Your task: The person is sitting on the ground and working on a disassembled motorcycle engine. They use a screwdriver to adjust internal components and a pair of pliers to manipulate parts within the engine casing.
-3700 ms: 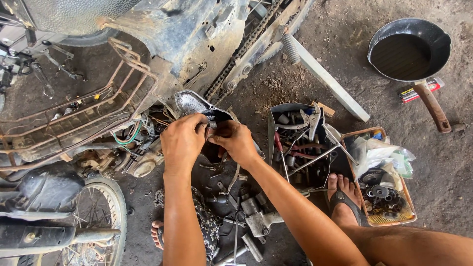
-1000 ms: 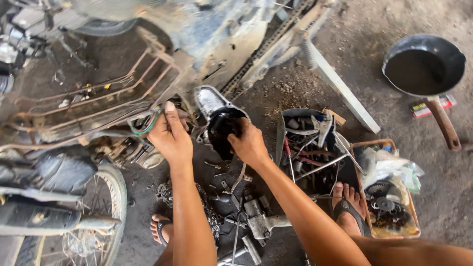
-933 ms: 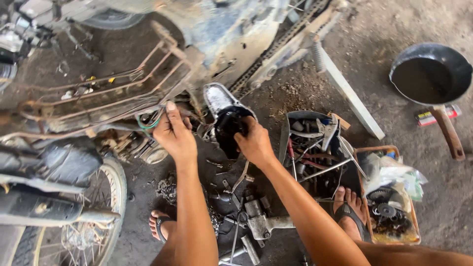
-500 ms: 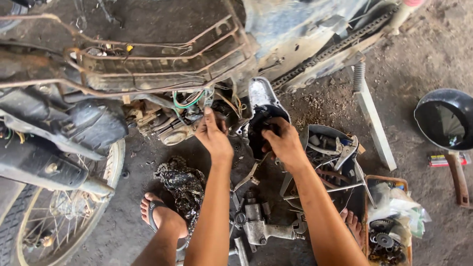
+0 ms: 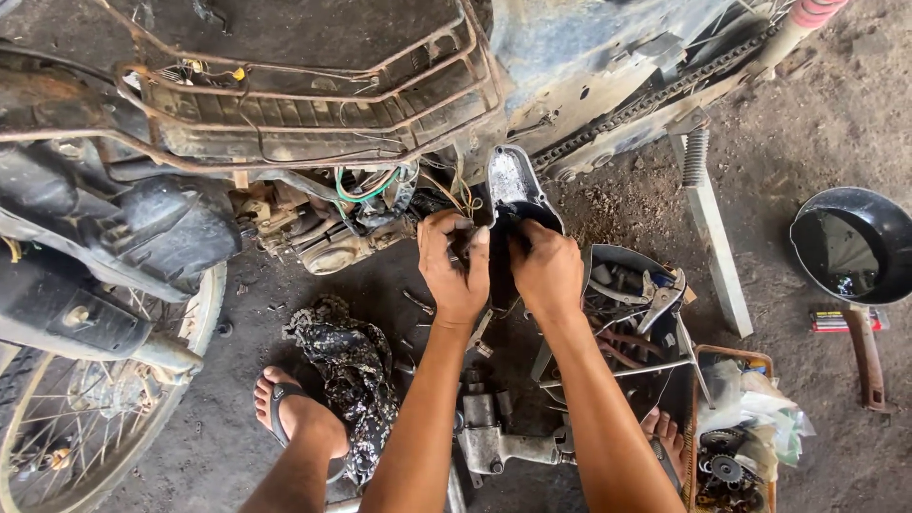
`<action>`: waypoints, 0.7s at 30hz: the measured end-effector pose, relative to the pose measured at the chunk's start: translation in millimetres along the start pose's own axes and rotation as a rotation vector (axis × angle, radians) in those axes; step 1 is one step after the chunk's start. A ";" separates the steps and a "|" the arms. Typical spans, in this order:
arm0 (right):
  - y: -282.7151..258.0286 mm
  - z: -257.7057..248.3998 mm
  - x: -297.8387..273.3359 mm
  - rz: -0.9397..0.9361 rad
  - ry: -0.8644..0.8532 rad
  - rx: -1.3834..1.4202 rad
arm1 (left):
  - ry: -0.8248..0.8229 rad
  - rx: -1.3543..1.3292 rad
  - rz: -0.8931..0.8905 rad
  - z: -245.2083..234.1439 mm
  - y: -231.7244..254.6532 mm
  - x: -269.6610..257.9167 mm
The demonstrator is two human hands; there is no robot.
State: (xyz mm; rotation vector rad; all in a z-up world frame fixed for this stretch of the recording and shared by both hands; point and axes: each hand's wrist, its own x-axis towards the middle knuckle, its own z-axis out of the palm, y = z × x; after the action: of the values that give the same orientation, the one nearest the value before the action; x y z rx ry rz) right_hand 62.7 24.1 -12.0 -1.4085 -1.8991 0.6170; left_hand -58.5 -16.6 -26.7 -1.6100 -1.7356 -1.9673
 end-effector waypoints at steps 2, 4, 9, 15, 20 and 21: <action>2.5 0.8 -0.7 -0.025 0.001 0.016 | 0.002 -0.004 -0.022 2.3 -1.6 -1.4; 4.7 0.5 -1.1 -0.048 0.004 0.033 | 0.001 -0.007 -0.042 3.8 -2.3 -2.7; 3.7 -1.8 0.0 -0.026 -0.026 0.066 | -0.009 0.002 -0.046 5.1 -1.6 -1.3; 7.5 -0.9 -0.3 -0.071 -0.045 0.060 | 0.001 -0.006 -0.052 6.6 -4.7 -3.3; 8.8 -1.3 -1.4 -0.094 -0.042 0.066 | 0.010 -0.016 -0.058 6.3 -4.2 -4.9; 9.9 -0.7 -1.7 -0.113 -0.038 0.066 | 0.013 -0.024 -0.061 6.1 -3.9 -5.3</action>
State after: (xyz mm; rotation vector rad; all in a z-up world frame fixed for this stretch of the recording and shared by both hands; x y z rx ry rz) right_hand 69.8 25.5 -19.0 -1.2474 -1.9547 0.6499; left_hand -54.7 -13.5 -34.2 -1.5667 -1.7838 -2.0275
